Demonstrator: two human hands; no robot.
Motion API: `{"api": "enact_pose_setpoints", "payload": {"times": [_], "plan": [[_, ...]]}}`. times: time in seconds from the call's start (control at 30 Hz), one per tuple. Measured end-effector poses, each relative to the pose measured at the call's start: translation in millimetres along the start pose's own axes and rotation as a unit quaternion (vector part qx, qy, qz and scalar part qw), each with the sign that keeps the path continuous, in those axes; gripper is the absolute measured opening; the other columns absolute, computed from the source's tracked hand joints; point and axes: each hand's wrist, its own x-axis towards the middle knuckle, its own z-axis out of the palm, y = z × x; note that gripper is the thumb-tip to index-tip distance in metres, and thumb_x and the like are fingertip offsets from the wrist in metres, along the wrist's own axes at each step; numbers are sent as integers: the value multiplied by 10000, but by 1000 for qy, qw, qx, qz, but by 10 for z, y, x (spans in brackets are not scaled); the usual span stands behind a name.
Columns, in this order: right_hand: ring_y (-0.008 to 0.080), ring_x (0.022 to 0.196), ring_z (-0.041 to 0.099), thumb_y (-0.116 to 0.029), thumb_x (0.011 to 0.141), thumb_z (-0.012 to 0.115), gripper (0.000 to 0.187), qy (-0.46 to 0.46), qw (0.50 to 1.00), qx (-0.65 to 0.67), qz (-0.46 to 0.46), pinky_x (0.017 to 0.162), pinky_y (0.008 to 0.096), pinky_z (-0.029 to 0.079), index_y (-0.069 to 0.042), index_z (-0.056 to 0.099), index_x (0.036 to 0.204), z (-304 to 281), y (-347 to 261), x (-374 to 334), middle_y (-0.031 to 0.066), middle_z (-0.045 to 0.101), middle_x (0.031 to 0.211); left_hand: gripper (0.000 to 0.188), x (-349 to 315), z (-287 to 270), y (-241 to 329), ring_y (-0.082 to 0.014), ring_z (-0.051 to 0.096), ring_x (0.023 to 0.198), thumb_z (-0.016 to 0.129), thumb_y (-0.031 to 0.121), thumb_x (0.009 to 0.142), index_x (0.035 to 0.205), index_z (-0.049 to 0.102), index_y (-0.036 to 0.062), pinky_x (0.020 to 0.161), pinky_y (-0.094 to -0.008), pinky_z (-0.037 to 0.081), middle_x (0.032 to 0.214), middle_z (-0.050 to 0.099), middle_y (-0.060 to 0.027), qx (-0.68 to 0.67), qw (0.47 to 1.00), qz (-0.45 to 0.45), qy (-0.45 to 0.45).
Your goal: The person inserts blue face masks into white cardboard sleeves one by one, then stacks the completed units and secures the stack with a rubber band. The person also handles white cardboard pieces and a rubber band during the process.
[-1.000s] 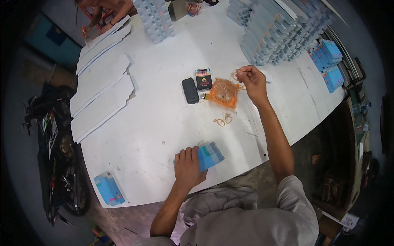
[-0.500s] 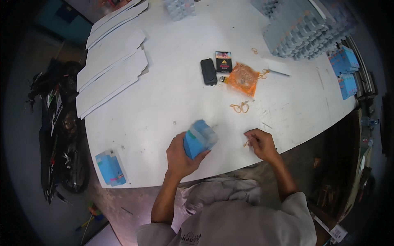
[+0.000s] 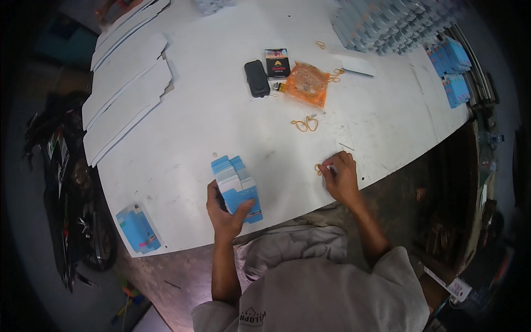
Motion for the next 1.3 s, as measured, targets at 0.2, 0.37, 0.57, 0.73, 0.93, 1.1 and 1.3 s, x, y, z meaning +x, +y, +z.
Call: {"api": "enact_pose_setpoints", "payload": {"times": [0.2,0.37,0.57,0.73,0.93,1.1,1.3], "plan": [[370,952,570,30,796,687,235,35,997,-21,-71,830,515,440,-15,637,1021,202,108,6,168,603,991,708,-64,42,15,-233,689,1073,854,80,758,1341,470,-37,951,-375,569,1173,675,-165,-38,999,-5,-8],[354,972,592,28,740,658,341,-30,952,-63,-297,878,487,476,-3,649,1079,299,-48,35,161,622,1012,712,-77,27,13,-228,692,1057,852,93,747,1341,482,-37,935,-373,573,1153,679,-155,-43,999,-13,-10],[328,947,671,-23,735,681,429,-210,929,52,-301,841,458,556,-57,675,1163,541,-537,-388,142,674,1143,687,-75,-52,-197,-212,694,1028,859,110,749,1324,510,-31,911,-366,580,1145,681,-132,-90,996,-14,-4],[215,866,716,-1,876,670,333,-312,921,207,-106,761,390,588,-50,693,1205,438,-616,-290,149,706,1323,705,-95,-102,-183,-215,694,1041,867,112,754,1341,501,-26,911,-358,585,1146,680,-130,-108,994,-9,-18],[168,1111,694,-43,754,920,580,-302,883,359,-29,772,297,513,-8,672,1277,64,-705,125,153,709,1338,741,-134,-51,-186,-225,696,1077,869,75,742,1362,476,-32,936,-377,589,1164,677,-135,-121,992,-22,-41],[246,1234,625,-288,646,1003,920,-260,880,390,-76,952,394,501,-72,555,1420,-123,-1149,511,106,656,1328,767,-117,129,-52,-237,696,1106,898,118,718,1352,495,-33,963,-391,575,1193,688,-153,-104,992,-20,-66],[257,1206,623,-229,685,978,981,-423,831,360,26,968,381,495,-27,425,1469,4,-1134,545,106,626,1285,798,-115,164,-86,-243,689,1126,933,191,700,1345,521,-36,980,-390,557,1215,696,-168,-79,994,15,-78]]}}
